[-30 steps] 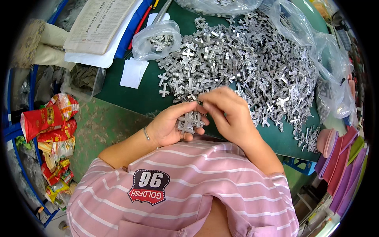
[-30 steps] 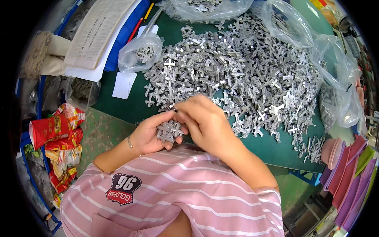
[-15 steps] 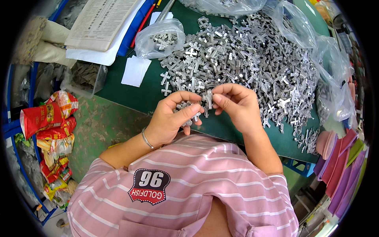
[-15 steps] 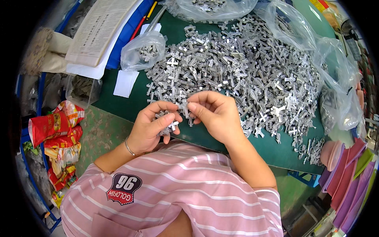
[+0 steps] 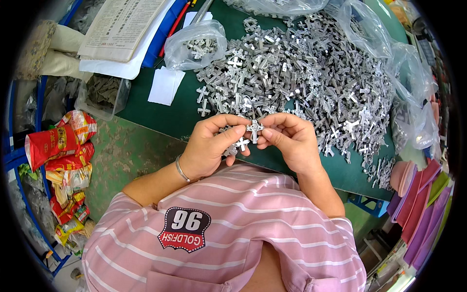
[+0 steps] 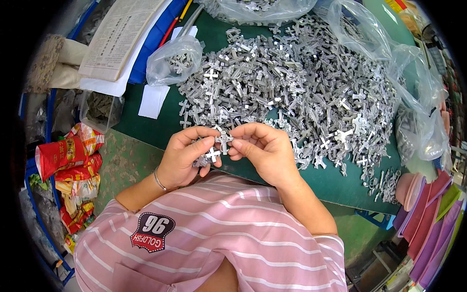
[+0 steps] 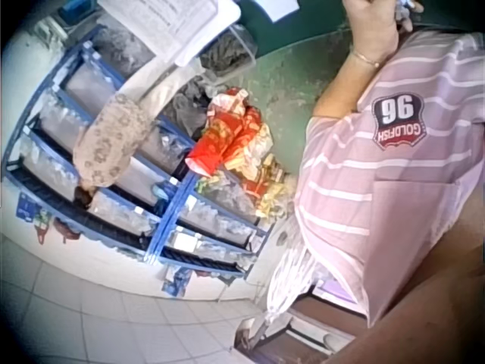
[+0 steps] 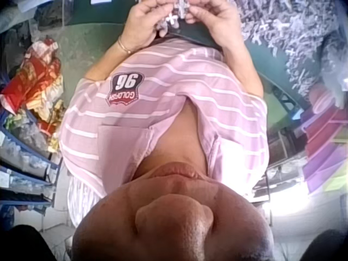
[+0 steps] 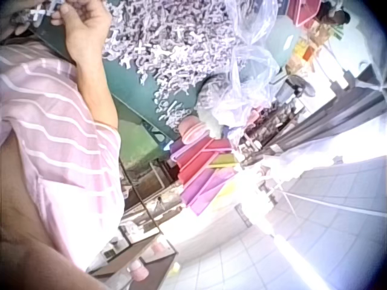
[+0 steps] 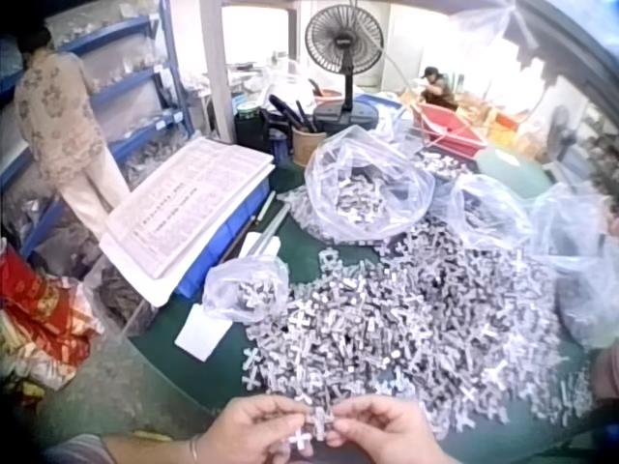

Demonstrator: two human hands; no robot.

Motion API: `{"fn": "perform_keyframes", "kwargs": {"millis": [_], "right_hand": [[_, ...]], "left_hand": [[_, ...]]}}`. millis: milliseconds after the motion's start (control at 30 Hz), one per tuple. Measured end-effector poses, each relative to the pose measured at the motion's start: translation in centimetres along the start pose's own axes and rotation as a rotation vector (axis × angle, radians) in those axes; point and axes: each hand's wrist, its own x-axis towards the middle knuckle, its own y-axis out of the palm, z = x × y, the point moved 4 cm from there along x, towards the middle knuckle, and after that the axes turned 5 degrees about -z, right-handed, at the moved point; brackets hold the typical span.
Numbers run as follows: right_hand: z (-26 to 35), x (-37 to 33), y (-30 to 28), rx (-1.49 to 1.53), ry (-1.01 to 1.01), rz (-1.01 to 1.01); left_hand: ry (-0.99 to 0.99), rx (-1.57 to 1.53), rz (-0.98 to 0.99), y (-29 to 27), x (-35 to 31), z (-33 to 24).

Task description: The person sits on the floor and repeatedly picks up small, silver, cross-shaped metal pieces from a large pile. They manipulate the pieces with their hands, seemingly inspecting or assembling them, and place them back onto the pile. The task involves continuous handling of the metal components without the use of external tools.

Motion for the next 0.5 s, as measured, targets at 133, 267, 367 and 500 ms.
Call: {"fn": "perform_keyframes", "kwargs": {"millis": [133,267,367,500], "right_hand": [[0.2,-0.4,0.2,-0.068,-0.065,-0.022],[3.1,-1.6,3.2,-0.618,-0.761,0.248],[2.8,-0.1,2.8,-0.807,-0.851,0.089],[2.9,2.4,4.6,-1.046,-0.946,-0.037]], "left_hand": [[-0.083,-0.086,0.037,0.1,0.2,0.1],[-0.343,-0.350,0.090,-0.1,0.2,0.8],[-0.338,-0.313,0.166,-1.0,-0.1,1.9],[-0.333,-0.280,0.174,-1.6,-0.5,1.8]]}}
